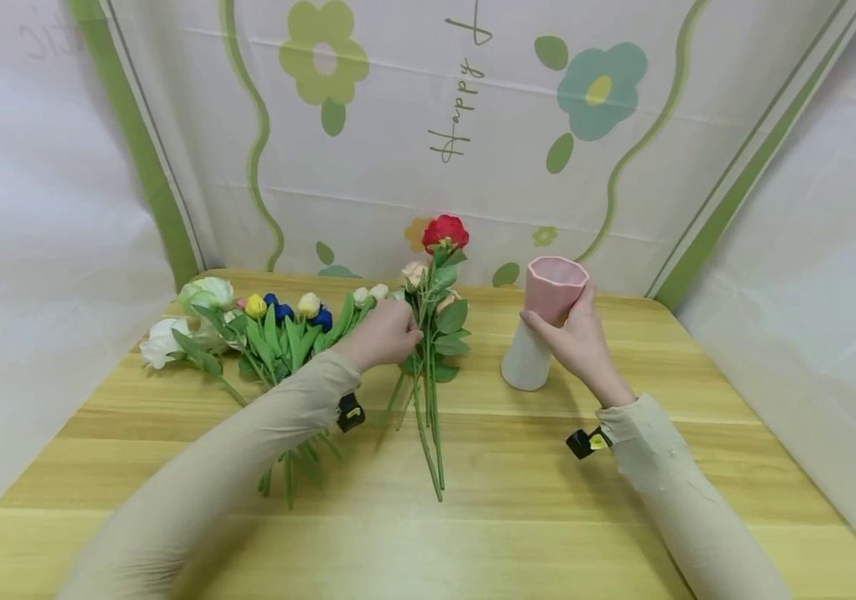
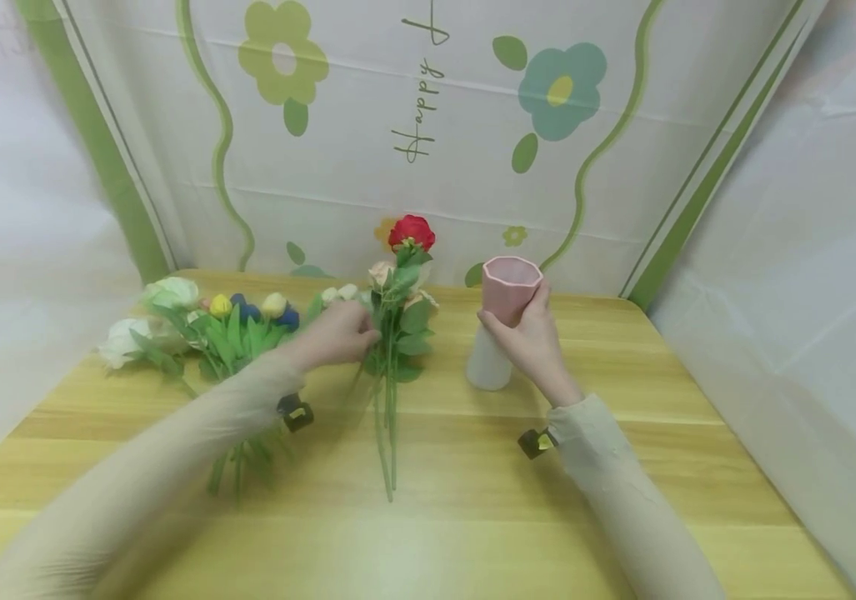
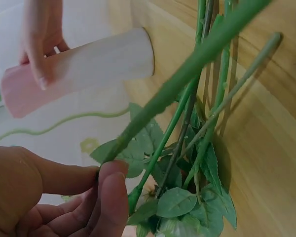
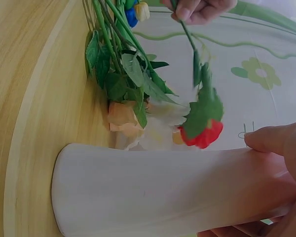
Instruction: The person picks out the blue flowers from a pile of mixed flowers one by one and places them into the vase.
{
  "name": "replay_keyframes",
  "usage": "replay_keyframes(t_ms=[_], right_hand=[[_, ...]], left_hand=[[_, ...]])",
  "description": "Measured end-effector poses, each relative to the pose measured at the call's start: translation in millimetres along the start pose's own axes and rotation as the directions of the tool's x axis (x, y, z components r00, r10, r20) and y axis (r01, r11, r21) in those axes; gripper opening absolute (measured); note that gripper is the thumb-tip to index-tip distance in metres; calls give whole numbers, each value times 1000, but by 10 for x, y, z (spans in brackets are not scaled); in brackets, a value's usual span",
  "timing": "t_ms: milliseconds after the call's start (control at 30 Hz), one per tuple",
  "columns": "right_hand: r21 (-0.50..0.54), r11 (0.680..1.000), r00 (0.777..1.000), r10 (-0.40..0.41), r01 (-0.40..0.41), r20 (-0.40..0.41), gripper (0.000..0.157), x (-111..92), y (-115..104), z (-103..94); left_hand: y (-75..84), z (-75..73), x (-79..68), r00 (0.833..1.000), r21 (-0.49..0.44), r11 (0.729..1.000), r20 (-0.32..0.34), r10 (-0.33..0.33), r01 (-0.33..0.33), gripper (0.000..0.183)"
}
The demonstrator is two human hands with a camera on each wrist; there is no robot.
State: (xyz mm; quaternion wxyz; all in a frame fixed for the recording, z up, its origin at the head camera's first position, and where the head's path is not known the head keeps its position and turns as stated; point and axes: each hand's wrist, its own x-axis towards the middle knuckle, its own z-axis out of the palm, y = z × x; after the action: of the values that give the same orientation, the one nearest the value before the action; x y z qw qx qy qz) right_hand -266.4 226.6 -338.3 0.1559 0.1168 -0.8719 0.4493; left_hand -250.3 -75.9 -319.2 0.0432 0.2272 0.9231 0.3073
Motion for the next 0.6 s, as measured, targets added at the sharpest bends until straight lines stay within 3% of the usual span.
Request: replay_keyframes(t_ms=[100,233,433,600], right_hand=[[4,1000,1000,-2,2,-3,99,2,0,4],[8,1000,1000,-6,6,-1,99,9,-5,9],[20,1000,1000,10,-10,-2,99,0,-7,12],[12,1000,1000,10,-10,-9,98,-9,-5,13]], left_hand=[[29,55,87,999,39,999,38,-25,24,53],[30,153,179,991,84,992,84,-106,99,38],[13,260,260,965,109,977,174,-198,181,20],[15,322,292,943,160,962,216,-252,220,17]])
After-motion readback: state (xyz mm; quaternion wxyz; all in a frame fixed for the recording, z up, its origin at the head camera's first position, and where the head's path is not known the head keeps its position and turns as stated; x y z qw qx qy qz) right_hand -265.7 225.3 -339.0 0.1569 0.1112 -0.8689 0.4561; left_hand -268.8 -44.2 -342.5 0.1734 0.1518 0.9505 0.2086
